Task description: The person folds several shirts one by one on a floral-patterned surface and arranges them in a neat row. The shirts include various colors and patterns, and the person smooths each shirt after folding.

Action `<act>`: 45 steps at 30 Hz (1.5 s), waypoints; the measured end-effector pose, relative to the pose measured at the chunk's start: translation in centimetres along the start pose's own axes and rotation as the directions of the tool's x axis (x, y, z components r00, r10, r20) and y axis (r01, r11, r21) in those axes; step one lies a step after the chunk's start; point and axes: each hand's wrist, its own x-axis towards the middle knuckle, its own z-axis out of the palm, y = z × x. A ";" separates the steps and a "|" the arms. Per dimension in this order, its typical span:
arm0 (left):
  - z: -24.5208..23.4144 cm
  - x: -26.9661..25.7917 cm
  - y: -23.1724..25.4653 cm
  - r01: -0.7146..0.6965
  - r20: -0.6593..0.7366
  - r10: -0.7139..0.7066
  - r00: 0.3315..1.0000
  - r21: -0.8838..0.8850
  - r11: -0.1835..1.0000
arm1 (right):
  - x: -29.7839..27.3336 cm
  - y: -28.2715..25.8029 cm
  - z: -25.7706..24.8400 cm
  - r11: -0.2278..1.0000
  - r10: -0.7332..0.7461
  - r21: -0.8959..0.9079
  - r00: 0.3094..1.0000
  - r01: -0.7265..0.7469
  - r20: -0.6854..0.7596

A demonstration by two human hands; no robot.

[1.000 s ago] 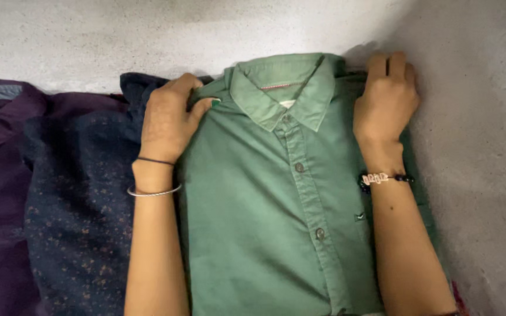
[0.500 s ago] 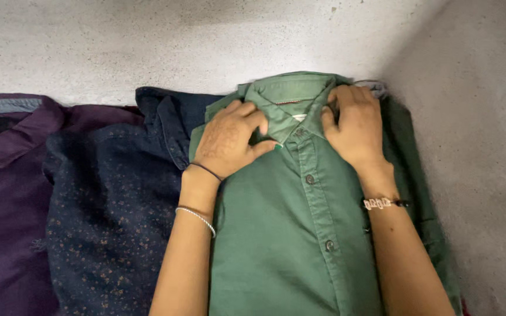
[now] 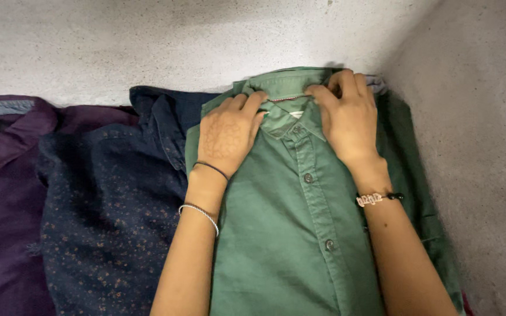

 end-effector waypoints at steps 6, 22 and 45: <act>0.5 0.2 0.9 0.186 0.038 -0.184 0.982 -0.040 0.982 | -0.1 0.5 0.7 0.999 0.046 -0.005 0.990 -0.047 -0.136; -2.1 0.3 -1.2 0.242 0.217 -0.255 0.942 0.087 0.966 | -3.2 4.7 1.8 0.860 0.398 -0.396 0.908 -0.322 0.127; -5.2 -9.6 4.3 0.191 0.507 -0.273 0.818 0.209 0.959 | -5.4 8.7 7.2 0.945 0.302 -0.133 0.953 -0.298 0.007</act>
